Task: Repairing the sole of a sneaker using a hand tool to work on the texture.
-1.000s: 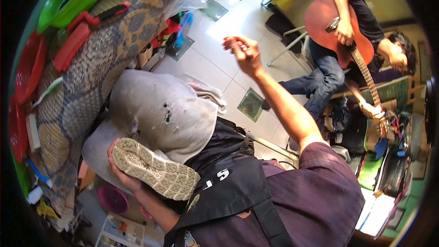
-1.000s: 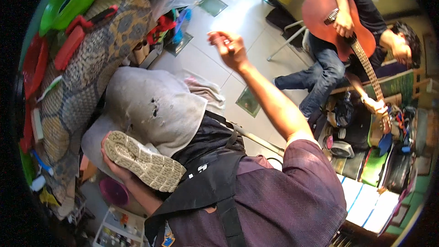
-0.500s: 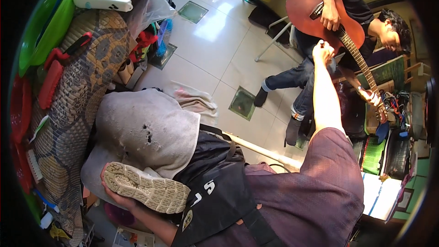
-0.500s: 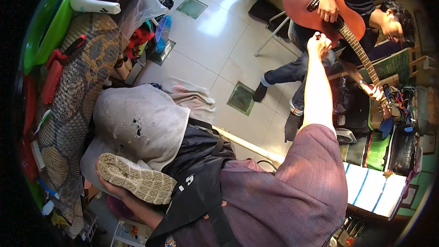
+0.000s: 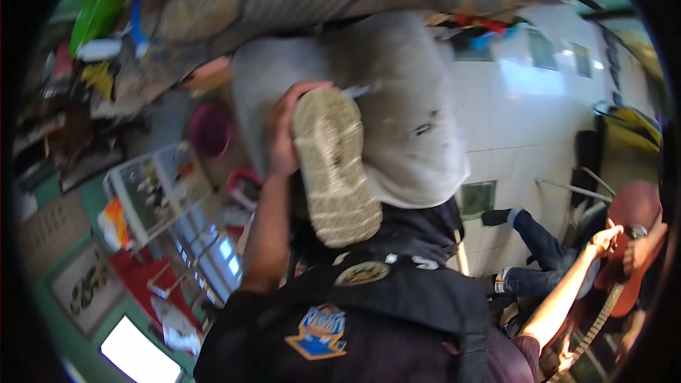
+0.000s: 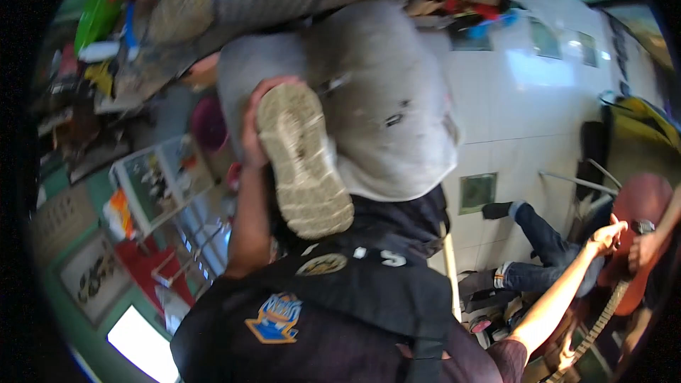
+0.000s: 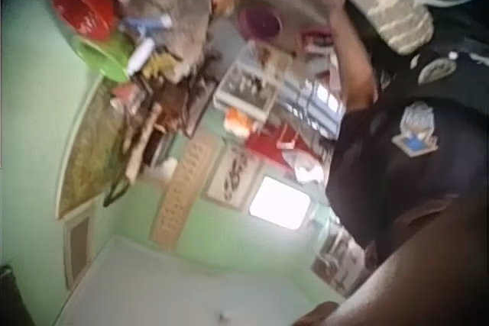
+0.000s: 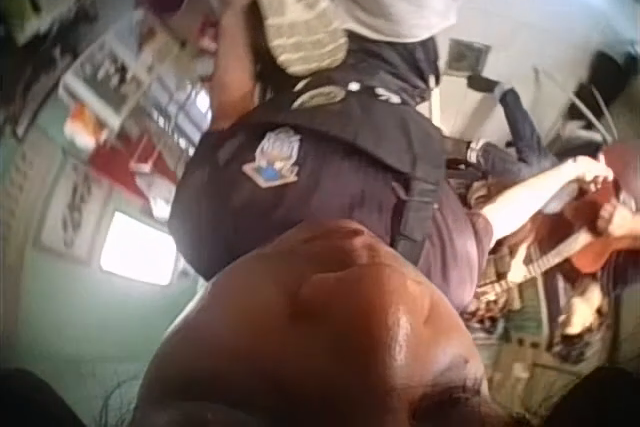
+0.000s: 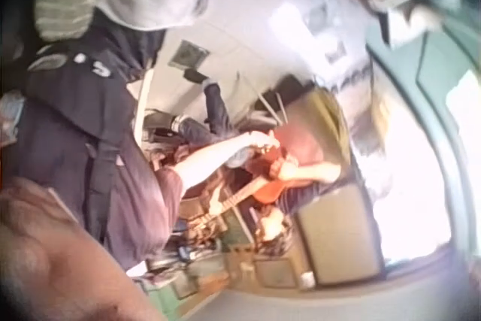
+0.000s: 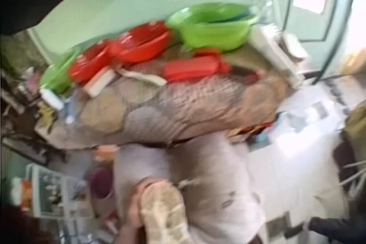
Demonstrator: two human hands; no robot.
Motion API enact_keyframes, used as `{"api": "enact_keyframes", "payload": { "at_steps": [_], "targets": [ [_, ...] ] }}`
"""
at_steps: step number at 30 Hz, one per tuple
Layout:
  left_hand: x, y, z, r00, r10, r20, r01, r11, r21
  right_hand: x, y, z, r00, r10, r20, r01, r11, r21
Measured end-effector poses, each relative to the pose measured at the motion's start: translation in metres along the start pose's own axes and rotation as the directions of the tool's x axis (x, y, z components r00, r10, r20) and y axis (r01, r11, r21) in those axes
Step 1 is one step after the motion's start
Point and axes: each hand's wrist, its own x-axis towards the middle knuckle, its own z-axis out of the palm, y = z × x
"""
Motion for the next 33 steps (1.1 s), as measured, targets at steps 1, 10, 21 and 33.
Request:
{"api": "enact_keyframes", "payload": {
  "at_steps": [1,10,21,33],
  "targets": [
    [0.001,0.007,0.004,0.999,-0.039,0.038,0.041,0.998,-0.053,-0.031,-0.03,0.025,0.995,0.009,0.103,-0.026,0.985,0.168],
    [0.001,0.033,0.017,0.998,0.031,0.059,-0.019,0.983,-0.18,-0.248,-0.378,0.051,0.457,-0.524,0.719,-0.347,0.639,0.686],
    [-0.003,0.035,0.005,0.997,0.016,0.071,-0.008,0.994,-0.112,-0.268,-0.489,0.081,0.362,-0.618,0.698,-0.737,0.27,0.62],
    [0.0,0.034,0.002,0.995,0.041,0.086,-0.033,0.995,-0.092,-0.27,-0.503,0.09,0.293,-0.73,0.617,-0.671,0.303,0.677]
  ]
}}
